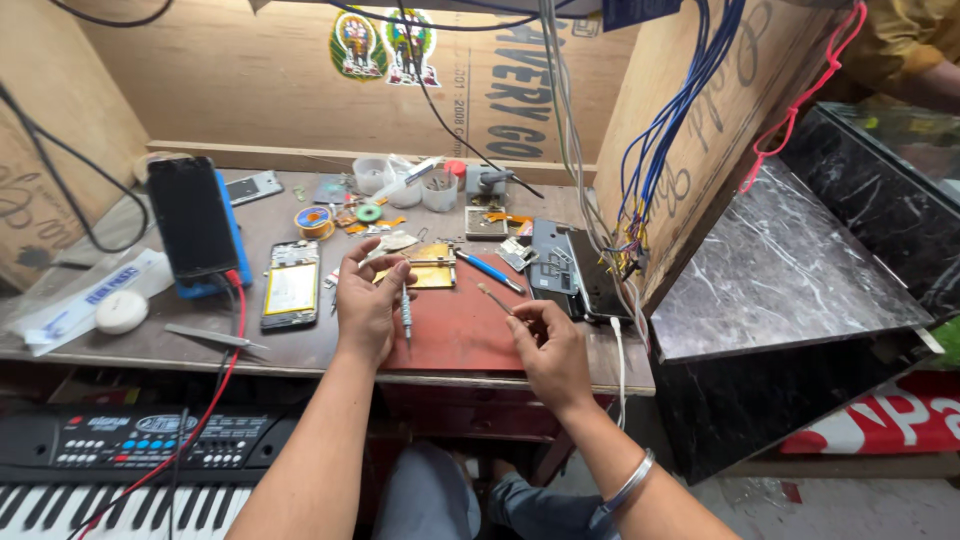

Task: The person works at a cluttered repair bench, handling a small circuit board and a smartphone. They use tweezers to manipulate components on the board, place the board into a vise, and adjust it with both hands. A multimeter and other tools are visible on the bench.

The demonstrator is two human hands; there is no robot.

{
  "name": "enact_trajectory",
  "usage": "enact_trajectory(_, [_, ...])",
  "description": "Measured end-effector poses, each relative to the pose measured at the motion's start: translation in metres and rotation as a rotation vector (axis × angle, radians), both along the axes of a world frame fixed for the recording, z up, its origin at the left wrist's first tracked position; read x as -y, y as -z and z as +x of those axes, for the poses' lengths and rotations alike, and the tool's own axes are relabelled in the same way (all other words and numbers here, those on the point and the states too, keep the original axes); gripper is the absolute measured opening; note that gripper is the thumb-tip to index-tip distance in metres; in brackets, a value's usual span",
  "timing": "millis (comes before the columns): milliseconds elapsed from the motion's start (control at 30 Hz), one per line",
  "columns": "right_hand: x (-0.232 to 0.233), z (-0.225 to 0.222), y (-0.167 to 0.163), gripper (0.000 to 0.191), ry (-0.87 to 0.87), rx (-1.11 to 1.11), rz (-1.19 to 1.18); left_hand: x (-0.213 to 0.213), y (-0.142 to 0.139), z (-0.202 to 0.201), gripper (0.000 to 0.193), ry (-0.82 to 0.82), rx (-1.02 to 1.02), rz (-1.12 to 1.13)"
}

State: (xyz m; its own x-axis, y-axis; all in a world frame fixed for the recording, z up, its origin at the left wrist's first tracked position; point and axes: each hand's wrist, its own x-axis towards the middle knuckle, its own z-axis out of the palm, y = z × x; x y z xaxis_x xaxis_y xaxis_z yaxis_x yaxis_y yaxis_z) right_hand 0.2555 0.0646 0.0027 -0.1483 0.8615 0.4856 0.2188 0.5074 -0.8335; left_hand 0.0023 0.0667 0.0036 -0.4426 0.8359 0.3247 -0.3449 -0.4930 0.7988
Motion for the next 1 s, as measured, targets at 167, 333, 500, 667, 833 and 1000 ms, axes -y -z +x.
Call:
enact_trajectory(167, [0.000,-0.002,-0.007,0.015,0.018,-0.002,-0.021,0.030,-0.026,-0.032,0.049,-0.221,-0.217,-0.119])
enact_trajectory(333, [-0.006,-0.012,-0.011,0.015,0.040,0.054,-0.042,0.045,-0.065,-0.083,0.038,-0.454,-0.714,-0.459])
enact_trajectory(500, [-0.012,-0.023,-0.009,0.016,0.054,0.086,-0.055,0.035,-0.061,-0.104,0.034,-0.601,-0.946,-0.449])
enact_trajectory(667, [-0.013,-0.028,-0.008,0.016,0.063,0.110,-0.074,0.015,-0.046,-0.107,0.035,-0.607,-0.836,-0.405])
enact_trajectory(833, [-0.012,-0.032,-0.009,0.017,0.061,0.108,-0.071,0.016,-0.045,-0.104,0.039,-0.680,-1.205,-0.466])
enact_trajectory(1000, [-0.010,-0.033,-0.011,0.016,0.073,0.115,-0.085,0.023,-0.050,-0.096,0.034,-0.709,-1.404,-0.446])
